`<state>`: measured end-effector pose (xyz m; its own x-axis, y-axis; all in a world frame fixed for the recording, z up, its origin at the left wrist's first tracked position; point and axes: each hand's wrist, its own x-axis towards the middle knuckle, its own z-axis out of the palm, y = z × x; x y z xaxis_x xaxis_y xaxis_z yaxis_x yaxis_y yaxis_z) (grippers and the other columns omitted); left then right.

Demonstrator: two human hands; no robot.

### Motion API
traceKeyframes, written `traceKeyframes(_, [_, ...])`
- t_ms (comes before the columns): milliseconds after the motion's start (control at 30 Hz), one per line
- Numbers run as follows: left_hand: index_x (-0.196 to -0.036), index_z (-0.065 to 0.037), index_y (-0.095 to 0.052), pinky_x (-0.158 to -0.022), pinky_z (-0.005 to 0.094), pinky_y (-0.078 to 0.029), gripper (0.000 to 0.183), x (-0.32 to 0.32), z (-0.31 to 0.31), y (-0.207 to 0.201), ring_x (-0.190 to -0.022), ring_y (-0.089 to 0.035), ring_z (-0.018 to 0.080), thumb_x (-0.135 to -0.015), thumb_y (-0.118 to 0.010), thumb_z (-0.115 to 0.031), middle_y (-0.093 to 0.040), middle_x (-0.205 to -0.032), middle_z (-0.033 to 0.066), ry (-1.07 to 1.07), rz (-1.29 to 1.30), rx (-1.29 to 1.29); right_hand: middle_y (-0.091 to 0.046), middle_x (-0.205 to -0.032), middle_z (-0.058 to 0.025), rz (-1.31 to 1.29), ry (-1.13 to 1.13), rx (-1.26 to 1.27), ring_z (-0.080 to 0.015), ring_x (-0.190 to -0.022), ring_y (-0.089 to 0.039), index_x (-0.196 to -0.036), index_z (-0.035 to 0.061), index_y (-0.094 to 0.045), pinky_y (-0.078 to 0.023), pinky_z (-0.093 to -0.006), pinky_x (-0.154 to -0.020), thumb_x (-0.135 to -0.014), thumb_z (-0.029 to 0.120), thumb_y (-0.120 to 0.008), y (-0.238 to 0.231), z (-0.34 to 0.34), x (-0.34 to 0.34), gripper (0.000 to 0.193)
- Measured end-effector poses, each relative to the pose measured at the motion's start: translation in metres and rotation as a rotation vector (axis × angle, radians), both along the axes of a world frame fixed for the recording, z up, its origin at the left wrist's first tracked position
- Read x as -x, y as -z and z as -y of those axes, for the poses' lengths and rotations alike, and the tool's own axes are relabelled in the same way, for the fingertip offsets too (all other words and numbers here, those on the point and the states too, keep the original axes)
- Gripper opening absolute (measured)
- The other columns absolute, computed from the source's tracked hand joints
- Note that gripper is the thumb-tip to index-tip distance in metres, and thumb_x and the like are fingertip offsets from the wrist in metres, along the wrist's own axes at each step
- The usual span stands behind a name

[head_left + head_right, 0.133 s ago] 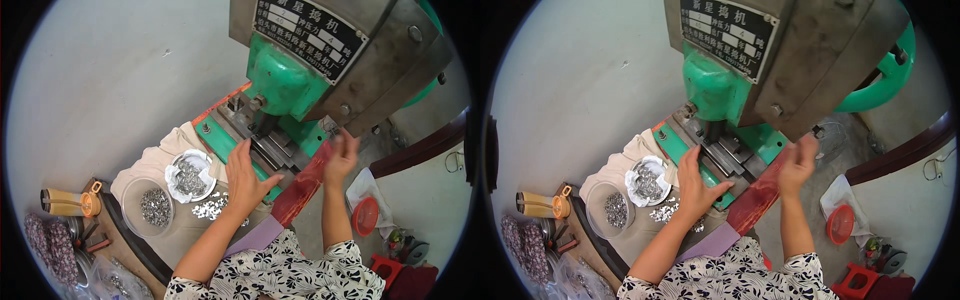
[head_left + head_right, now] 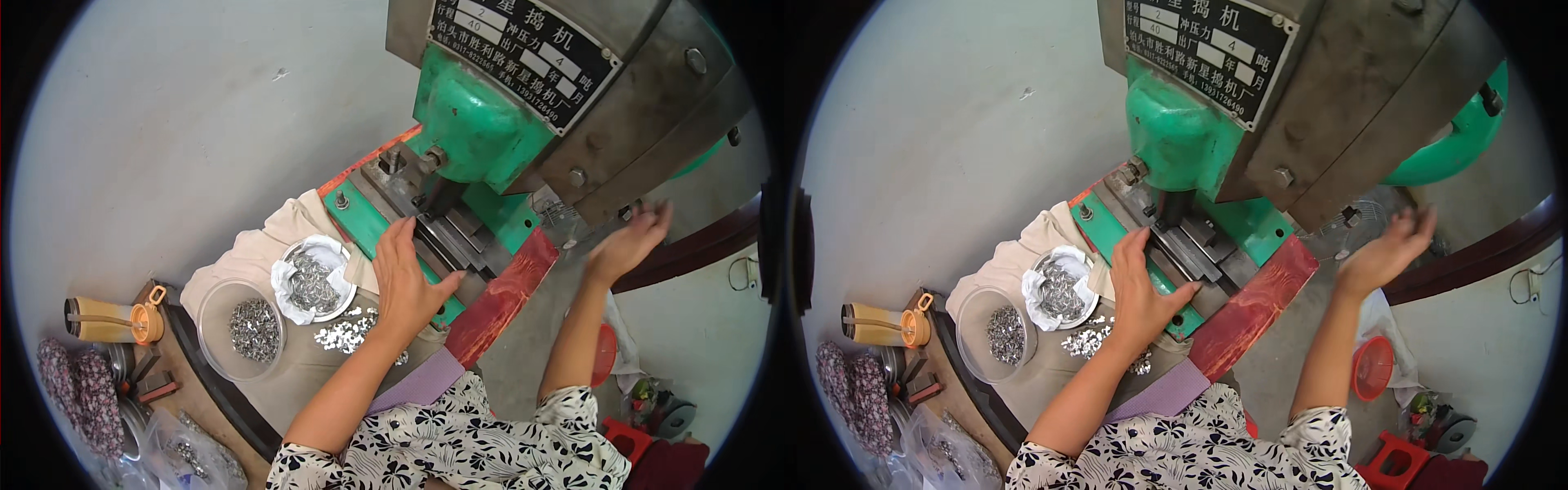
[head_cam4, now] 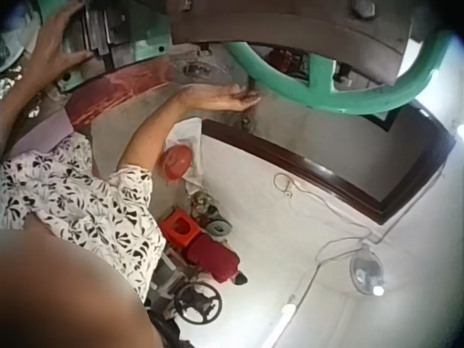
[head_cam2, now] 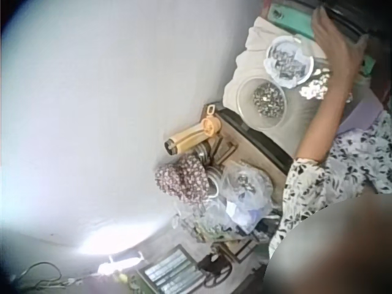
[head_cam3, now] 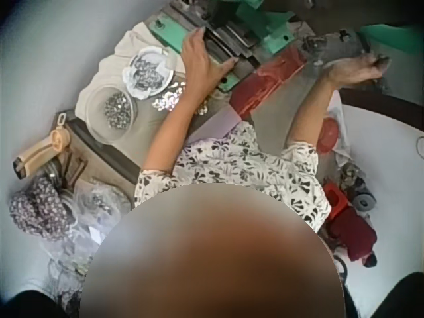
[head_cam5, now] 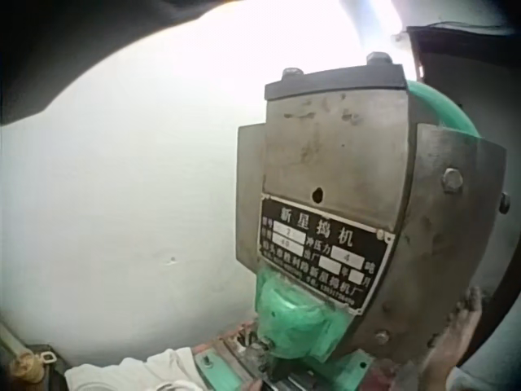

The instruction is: The recorder is assembling small metal parts onto a strip and using a manual punch press to secure them.

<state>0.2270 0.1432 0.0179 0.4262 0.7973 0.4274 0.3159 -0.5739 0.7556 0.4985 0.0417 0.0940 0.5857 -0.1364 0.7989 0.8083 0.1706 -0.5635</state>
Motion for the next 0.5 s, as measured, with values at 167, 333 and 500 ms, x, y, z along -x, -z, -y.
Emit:
traceKeyframes(167, [-0.140,0.004,-0.034,-0.105,0.0496,-0.033,0.101,0.000,0.000,0.004,-0.128,-0.040,0.0397,-0.060,-0.090,-0.023,-0.039,-0.140,0.0217,-0.008,0.005,0.023,-0.054,-0.129,-0.0104,-0.159,-0.341,-0.075,-0.0192,-0.114,-0.054,-0.130,-0.0020,-0.050,-0.042,-0.0346,-0.099,-0.104,0.042,-0.052,-0.048,-0.016,-0.083,0.051])
traceKeyframes(333, [-0.134,0.005,-0.041,-0.106,0.0492,-0.033,0.095,-0.001,-0.003,0.007,-0.127,-0.040,0.0388,-0.056,-0.088,-0.023,-0.040,-0.139,0.0198,-0.062,0.033,-0.006,-0.063,-0.098,-0.0032,0.114,-0.003,0.195,-0.0122,-0.086,-0.056,-0.108,-0.0035,-0.061,-0.047,-0.0284,-0.080,-0.102,0.050,-0.051,-0.057,-0.020,-0.093,0.055])
traceKeyframes(500, [-0.132,0.005,-0.043,-0.106,0.0482,-0.033,0.094,-0.005,-0.007,0.003,-0.126,-0.042,0.0371,-0.054,-0.087,-0.023,-0.043,-0.137,0.0181,-0.061,0.033,0.007,-0.065,-0.115,-0.0079,0.256,-0.048,0.285,-0.0168,-0.101,-0.060,-0.125,-0.0048,-0.058,-0.047,-0.0294,-0.090,-0.105,0.040,-0.048,-0.106,0.010,-0.149,0.050])
